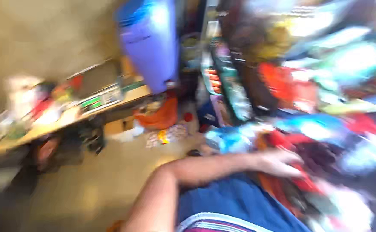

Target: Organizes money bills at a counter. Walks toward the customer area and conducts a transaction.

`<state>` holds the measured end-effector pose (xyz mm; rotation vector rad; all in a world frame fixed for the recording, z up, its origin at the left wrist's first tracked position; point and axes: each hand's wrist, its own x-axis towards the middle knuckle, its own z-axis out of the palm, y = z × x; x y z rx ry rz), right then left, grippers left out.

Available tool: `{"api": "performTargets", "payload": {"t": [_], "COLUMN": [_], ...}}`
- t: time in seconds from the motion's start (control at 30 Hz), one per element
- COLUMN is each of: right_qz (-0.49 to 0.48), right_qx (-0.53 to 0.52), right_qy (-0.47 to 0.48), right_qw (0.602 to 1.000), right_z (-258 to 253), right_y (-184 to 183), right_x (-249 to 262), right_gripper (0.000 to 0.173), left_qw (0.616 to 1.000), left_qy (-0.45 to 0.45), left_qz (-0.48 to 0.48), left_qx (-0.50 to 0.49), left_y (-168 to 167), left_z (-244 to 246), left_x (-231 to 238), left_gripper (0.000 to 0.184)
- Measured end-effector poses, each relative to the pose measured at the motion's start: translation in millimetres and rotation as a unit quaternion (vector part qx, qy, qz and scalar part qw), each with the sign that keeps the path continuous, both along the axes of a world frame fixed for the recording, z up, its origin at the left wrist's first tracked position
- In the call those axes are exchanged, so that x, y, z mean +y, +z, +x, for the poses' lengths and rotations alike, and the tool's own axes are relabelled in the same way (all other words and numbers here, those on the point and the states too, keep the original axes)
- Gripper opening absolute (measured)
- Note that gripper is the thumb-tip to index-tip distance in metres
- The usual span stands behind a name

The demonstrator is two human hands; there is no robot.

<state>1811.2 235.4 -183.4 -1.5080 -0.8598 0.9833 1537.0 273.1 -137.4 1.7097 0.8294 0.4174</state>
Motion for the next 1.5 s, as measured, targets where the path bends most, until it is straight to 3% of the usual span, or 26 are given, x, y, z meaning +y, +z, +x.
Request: {"api": "performTargets", "payload": {"t": [0.1, 0.23, 0.37, 0.5, 0.7, 0.87, 1.17, 1.5], "right_qz": [-0.037, -0.006, 0.002, 0.016, 0.025, 0.024, 0.005, 0.04], "right_qx": [0.03, 0.068, 0.062, 0.112, 0.153, 0.172, 0.162, 0.143], "right_qy": [-0.18, -0.336, -0.36, -0.409, -0.45, -0.452, -0.45, -0.51], "right_qw": [0.982, 0.939, 0.931, 0.905, 0.879, 0.875, 0.878, 0.847], "right_z": [7.0, 65.4, 75.5, 75.4, 86.2, 92.4, 101.5, 119.3], "right_y": [14.3, -6.7, -22.2, -32.4, -38.4, -35.6, -36.6, -40.6], "right_x": [-7.1, -43.5, -68.1, -75.9, -76.5, -59.3, -9.4, 47.2], "right_gripper": [0.017, 0.028, 0.028, 0.021, 0.016, 0.016, 0.018, 0.018], "left_qw": [0.993, 0.976, 0.963, 0.965, 0.968, 0.957, 0.939, 0.907], "left_qy": [-0.057, 0.009, 0.071, 0.07, 0.059, 0.112, 0.236, 0.283], "left_qz": [-0.089, -0.216, -0.255, -0.253, -0.243, -0.257, -0.242, -0.21], "left_qx": [-0.047, 0.038, 0.051, 0.024, 0.034, 0.077, 0.065, 0.231], "left_y": [-5.1, -33.2, -29.1, -14.5, -20.1, -33.0, -51.0, -104.5], "left_z": [-34.6, -90.0, -106.4, -65.1, -31.7, -50.7, -87.9, -154.5], "left_x": [3.8, 0.5, -1.3, 12.8, 14.4, 10.0, 15.5, -1.2], "left_gripper": [0.036, 0.041, 0.041, 0.039, 0.036, 0.035, 0.031, 0.035]}}
